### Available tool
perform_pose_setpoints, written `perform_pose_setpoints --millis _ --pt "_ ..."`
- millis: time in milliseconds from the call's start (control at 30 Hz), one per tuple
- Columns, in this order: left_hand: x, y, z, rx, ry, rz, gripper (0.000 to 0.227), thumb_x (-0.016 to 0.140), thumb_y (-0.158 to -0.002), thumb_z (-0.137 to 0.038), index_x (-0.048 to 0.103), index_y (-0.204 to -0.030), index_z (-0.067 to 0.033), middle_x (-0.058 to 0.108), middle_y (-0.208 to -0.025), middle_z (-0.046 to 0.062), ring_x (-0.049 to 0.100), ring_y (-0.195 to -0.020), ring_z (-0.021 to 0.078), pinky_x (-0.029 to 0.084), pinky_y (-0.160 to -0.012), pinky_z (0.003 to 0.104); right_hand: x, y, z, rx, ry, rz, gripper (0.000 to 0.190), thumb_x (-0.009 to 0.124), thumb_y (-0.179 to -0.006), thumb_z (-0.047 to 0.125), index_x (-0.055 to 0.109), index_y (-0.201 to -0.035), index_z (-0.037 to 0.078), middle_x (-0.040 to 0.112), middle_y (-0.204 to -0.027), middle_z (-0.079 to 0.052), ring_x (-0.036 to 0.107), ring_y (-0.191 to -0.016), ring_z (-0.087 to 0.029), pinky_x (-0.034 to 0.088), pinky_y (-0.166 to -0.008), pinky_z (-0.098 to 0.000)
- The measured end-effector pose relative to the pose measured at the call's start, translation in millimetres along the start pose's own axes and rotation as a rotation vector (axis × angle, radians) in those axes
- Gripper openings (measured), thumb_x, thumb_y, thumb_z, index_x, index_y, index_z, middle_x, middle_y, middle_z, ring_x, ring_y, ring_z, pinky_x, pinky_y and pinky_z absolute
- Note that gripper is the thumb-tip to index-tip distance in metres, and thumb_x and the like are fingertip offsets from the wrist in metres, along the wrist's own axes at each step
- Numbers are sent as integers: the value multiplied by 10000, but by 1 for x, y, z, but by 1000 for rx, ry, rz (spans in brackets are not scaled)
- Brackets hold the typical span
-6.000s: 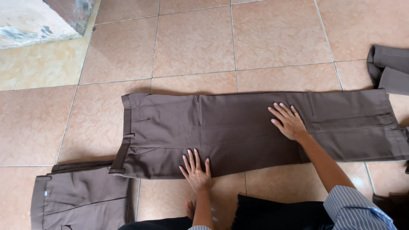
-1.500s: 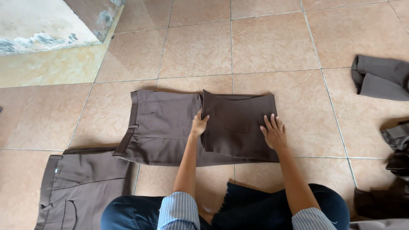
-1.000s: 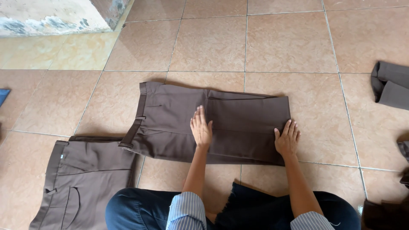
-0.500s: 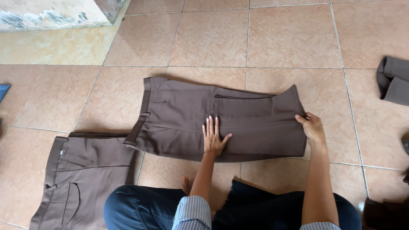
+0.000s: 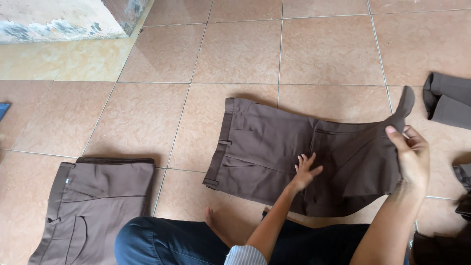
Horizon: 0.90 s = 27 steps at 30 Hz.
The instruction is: Folding brown pants on the floor and stacking them neatly.
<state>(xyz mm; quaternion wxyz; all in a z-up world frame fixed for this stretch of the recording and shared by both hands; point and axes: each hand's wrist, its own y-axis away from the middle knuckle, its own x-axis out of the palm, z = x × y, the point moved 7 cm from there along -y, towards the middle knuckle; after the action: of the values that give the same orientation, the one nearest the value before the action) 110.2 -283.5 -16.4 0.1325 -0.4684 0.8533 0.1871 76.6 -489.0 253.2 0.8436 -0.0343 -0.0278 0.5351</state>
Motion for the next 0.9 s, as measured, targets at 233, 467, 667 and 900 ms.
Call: perform_pose_setpoints --millis 233,467,667,900 --pt "-136 15 -117 42 1146 173 854 353 -946 -773 255 -1641 -286 354 -1629 141 322 -1467 434 188 -1152 631 131 23 -4 23 198 207 455 735 -964 183 596 -1278 -115 629 -1001 -261 604 -833 -297 486 -626 -374" --pt "-241 8 -7 -142 707 -338 675 822 -845 -158 574 -1471 -124 641 -1275 177 664 -1090 315 585 -840 440 233 58 -39 -115 199 645 336 635 -963 18 658 -1298 5 698 -1174 -224 711 -1076 -353 617 -819 -470" --pt "-304 61 20 -147 719 -413 719 792 -868 -87 523 -1528 -177 492 -1497 204 566 -1289 337 520 -1011 434 207 30 -148 -110 1077 501 560 373 -1086 545 411 -1570 264 328 -1650 -134 285 -1530 -345 339 -1154 -646" --pt "-336 82 127 -278 321 -473 703 650 -951 -118 363 -1593 -130 465 -1523 303 431 -1422 471 394 -1139 569 213 50 -226 -46 1306 550 663 211 -1078 641 199 -1645 297 92 -1726 -150 68 -1587 -350 117 -1176 -739"
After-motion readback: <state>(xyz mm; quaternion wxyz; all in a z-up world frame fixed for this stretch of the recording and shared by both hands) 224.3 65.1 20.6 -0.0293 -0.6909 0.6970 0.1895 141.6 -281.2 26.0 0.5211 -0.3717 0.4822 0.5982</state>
